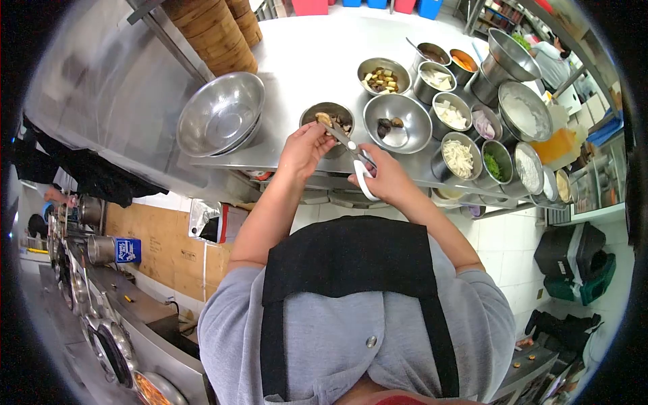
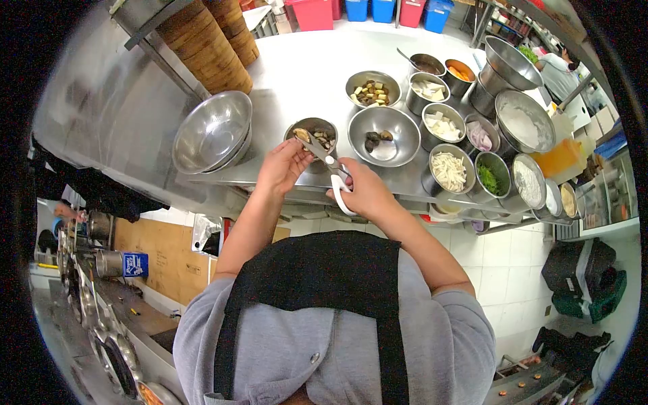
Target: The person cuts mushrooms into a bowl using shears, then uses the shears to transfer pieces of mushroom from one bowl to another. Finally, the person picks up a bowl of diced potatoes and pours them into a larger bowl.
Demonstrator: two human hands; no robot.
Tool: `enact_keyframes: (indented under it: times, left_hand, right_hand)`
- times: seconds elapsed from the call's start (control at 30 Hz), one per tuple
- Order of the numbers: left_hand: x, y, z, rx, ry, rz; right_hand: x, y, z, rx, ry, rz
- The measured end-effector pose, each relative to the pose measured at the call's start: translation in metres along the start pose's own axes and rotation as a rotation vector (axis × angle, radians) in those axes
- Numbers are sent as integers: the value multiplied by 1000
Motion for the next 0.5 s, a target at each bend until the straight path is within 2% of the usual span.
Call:
enact_keyframes:
  times: [0.23, 0.5]
  left_hand:
    - [2, 1, 8, -46, -1, 16]
    - [-6, 1, 9, -46, -5, 60]
  right_hand:
    - [3, 9, 0, -69, 74, 38]
    - [5, 5, -1, 47, -25, -18]
Point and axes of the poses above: each hand's wrist, its own z-axis away from the middle knuckle, its own x-axis out of the palm, y = z × x, the point moved 6 cm from there along -z, towards the middle knuckle, and after that the axes turned 13 degrees about -y, right-handed, at the moved point
